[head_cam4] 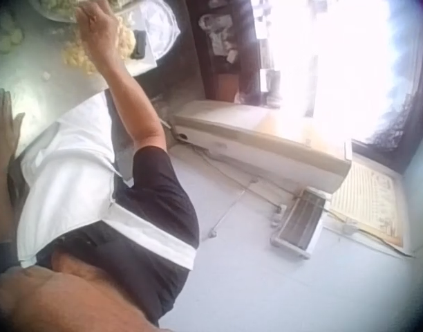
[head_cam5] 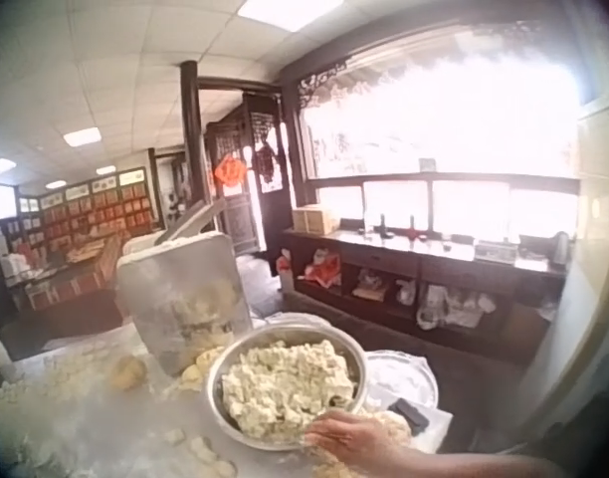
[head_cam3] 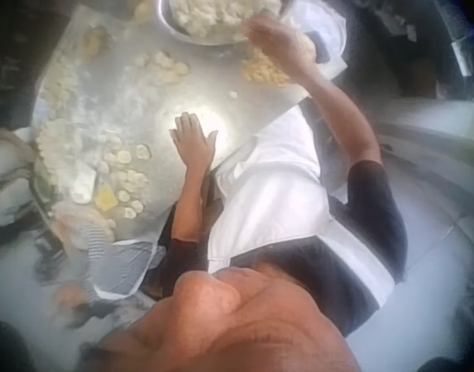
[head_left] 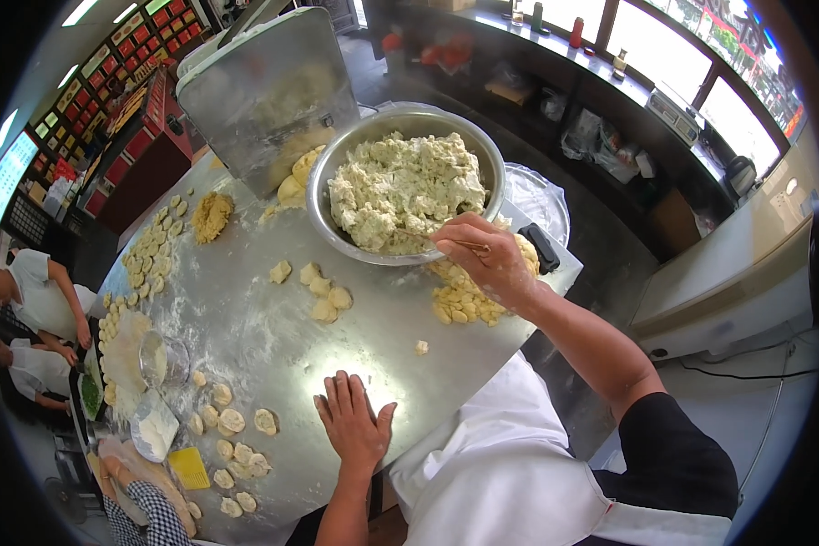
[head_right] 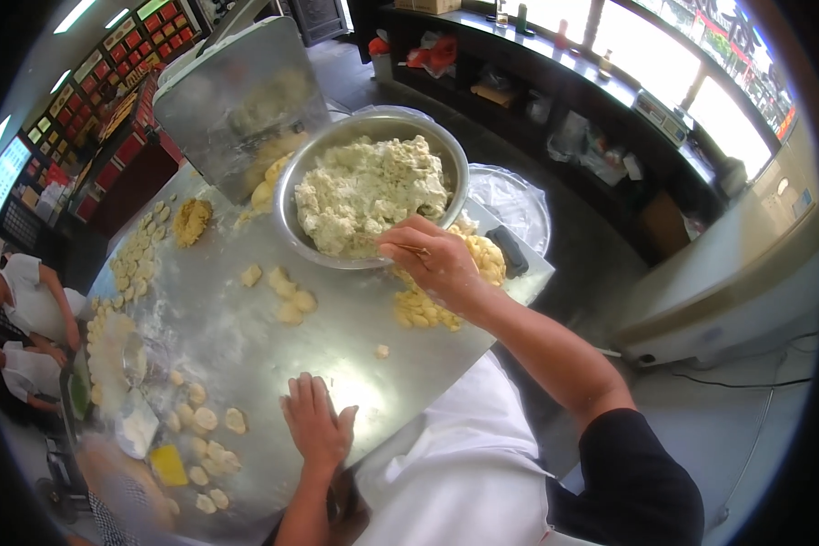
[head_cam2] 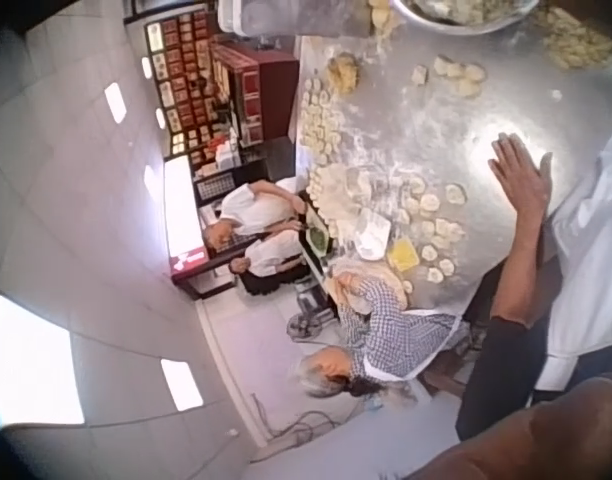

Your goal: Filling and folding dumplings at a large prep table in a kitchen.

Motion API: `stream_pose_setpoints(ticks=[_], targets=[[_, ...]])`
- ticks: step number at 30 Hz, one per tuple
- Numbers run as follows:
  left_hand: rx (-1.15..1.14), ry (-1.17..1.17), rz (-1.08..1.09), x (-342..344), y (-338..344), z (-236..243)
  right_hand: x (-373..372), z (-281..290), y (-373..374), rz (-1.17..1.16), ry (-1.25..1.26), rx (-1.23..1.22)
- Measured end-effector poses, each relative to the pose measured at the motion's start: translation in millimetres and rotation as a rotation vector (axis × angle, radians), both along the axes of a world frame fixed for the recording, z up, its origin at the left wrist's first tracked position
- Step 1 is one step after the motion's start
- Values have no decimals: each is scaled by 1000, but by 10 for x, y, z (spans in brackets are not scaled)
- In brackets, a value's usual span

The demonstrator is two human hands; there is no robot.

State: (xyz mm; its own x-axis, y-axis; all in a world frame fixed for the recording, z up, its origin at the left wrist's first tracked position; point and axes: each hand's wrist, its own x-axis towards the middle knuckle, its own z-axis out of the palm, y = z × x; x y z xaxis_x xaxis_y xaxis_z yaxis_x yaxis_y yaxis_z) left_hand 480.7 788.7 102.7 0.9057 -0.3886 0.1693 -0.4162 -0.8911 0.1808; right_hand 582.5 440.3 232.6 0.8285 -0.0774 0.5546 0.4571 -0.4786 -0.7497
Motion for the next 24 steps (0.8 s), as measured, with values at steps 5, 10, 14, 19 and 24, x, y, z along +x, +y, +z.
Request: stream_pose_setpoints(ticks=[5,10,14,19,24], targets=[[-177,108,-12,276,180,-89,327,-282,29,-1,9,-205],[-434,74,208,-34,555,-174,368,-275,-112,77,112,-196],[-195,115,187,-220,654,-75,387,-177,-164,143,523,162],[-640,256,140,-263,565,57,328,-262,-327,208,463,652],[-943,333,301,-223,404,100,419,-404,-248,197,294,480]])
